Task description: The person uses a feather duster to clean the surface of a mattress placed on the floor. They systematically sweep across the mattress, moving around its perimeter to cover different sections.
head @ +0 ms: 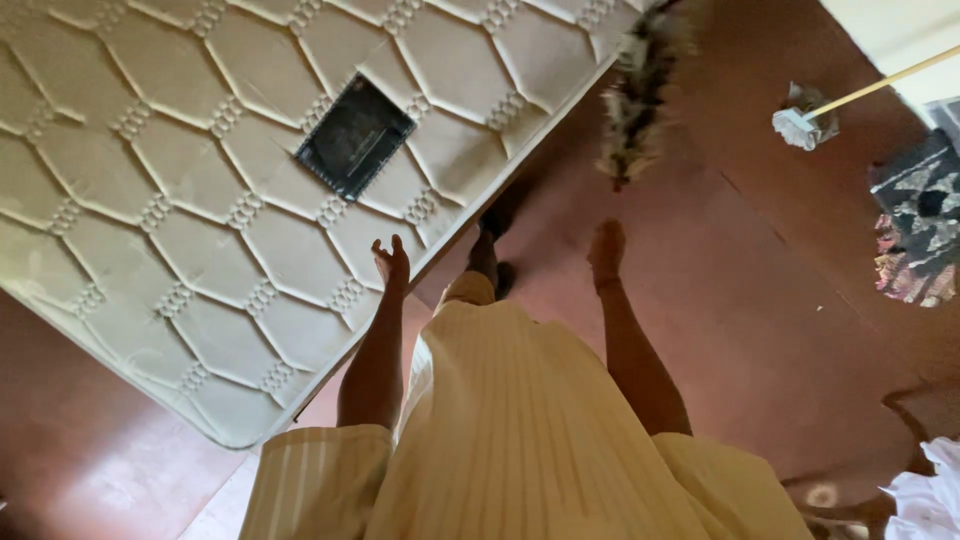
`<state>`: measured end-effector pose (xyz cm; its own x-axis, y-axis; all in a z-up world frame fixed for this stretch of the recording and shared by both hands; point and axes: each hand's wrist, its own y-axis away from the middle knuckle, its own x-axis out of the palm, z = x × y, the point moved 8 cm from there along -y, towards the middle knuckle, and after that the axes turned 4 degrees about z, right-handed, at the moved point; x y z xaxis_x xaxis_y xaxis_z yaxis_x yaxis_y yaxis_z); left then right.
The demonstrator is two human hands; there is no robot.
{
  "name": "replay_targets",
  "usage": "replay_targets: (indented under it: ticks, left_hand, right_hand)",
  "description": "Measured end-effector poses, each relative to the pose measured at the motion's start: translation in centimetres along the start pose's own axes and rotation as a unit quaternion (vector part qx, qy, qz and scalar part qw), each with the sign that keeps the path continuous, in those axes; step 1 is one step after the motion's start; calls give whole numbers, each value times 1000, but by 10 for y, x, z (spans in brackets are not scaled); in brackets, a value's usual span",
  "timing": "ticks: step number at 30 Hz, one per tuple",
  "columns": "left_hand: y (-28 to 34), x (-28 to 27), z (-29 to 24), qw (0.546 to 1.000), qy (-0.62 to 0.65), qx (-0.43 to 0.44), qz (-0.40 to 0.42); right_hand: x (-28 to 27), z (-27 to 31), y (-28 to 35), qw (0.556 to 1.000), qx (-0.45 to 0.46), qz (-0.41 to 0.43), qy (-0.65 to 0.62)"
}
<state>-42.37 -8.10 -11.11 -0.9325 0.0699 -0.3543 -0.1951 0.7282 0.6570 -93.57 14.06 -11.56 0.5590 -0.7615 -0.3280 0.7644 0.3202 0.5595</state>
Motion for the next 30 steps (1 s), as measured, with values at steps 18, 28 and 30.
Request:
replay_targets:
  ticks: [18,28,30]
  left_hand:
    - [-82,184,-178,991,-50,48,114]
    - [-119,196,-137,992,38,-94,73]
    - [-115,222,-137,987,93,-99,91]
  right_hand:
    - [13,96,-163,927,-137,-8,349]
    - [127,170,-104,540,-418,232,692]
    - [136,138,-114,325,-513,211,766]
